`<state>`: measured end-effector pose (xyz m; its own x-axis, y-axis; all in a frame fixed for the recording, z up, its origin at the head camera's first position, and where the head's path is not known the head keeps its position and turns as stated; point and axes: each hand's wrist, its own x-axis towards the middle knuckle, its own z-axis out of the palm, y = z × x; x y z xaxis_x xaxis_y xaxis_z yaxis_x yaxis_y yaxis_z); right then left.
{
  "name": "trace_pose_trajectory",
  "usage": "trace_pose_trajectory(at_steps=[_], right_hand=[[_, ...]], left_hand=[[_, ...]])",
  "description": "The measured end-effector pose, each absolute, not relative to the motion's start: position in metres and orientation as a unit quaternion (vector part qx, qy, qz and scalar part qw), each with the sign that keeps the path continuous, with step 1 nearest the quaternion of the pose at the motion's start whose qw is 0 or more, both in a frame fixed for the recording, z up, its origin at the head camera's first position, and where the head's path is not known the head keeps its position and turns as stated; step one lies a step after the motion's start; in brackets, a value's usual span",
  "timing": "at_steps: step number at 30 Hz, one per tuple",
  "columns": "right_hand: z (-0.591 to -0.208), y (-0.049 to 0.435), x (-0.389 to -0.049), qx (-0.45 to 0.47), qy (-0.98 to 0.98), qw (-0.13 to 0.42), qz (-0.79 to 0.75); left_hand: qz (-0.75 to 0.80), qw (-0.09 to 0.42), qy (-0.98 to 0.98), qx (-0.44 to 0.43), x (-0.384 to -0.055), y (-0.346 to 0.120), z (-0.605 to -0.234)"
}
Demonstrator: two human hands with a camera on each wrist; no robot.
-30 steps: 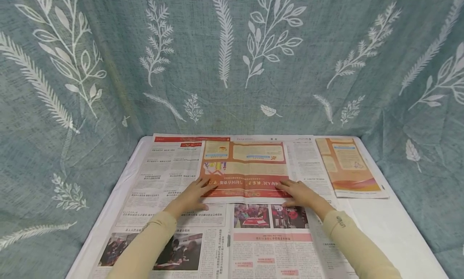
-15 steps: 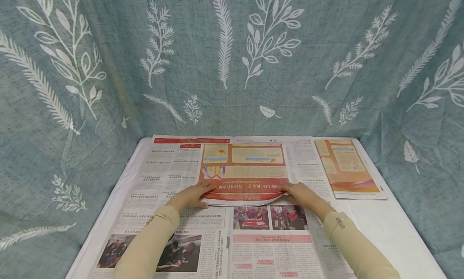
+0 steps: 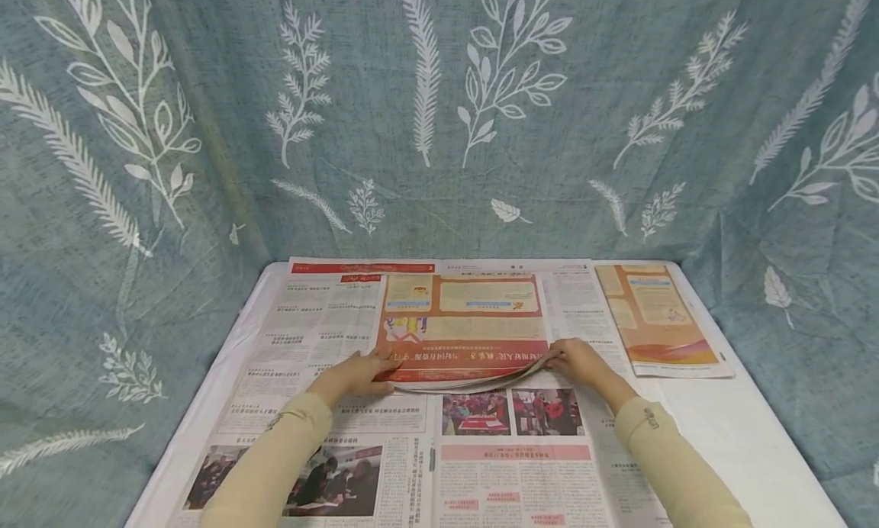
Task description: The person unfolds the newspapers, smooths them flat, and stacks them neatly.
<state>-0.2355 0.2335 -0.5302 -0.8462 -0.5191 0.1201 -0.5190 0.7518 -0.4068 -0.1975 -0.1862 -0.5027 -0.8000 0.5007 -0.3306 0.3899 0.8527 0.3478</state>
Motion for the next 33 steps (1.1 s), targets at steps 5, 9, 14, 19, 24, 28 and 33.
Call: trace_pose_trajectory(at_steps=[5,9,14,19,24,28,33], right_hand=[[-0.53,0.241,-0.24,-0.28,0.924,0.017,-0.259],[-0.531,0.245,-0.24,-0.289,0.917,0.01,-0.276],[-0.535,0.248,-0.237,-0.31,0.905,0.009,-0.289],[-0.535,0.252,-0.235,-0.278,0.906,0.054,-0.315],[-0.535,0.254,-0.234,-0.24,0.898,0.088,-0.359],[-0.539,0.251,-0.234,-0.233,0.903,0.064,-0.355],[-0.535,0.242,-0.234,-0.192,0.924,0.03,-0.331]], left_hand=[[0.124,0.136,0.942,0.28,-0.192,-0.187,-0.511],[0.134,0.1,0.954,0.249,-0.187,-0.186,-0.513],[0.213,0.109,0.958,0.156,-0.186,-0.185,-0.512],[0.287,0.111,0.944,0.118,-0.194,-0.187,-0.511],[0.292,0.099,0.945,0.11,-0.204,-0.188,-0.509],[0.289,0.09,0.948,0.102,-0.208,-0.187,-0.508],[0.301,0.072,0.949,0.05,-0.208,-0.185,-0.508]])
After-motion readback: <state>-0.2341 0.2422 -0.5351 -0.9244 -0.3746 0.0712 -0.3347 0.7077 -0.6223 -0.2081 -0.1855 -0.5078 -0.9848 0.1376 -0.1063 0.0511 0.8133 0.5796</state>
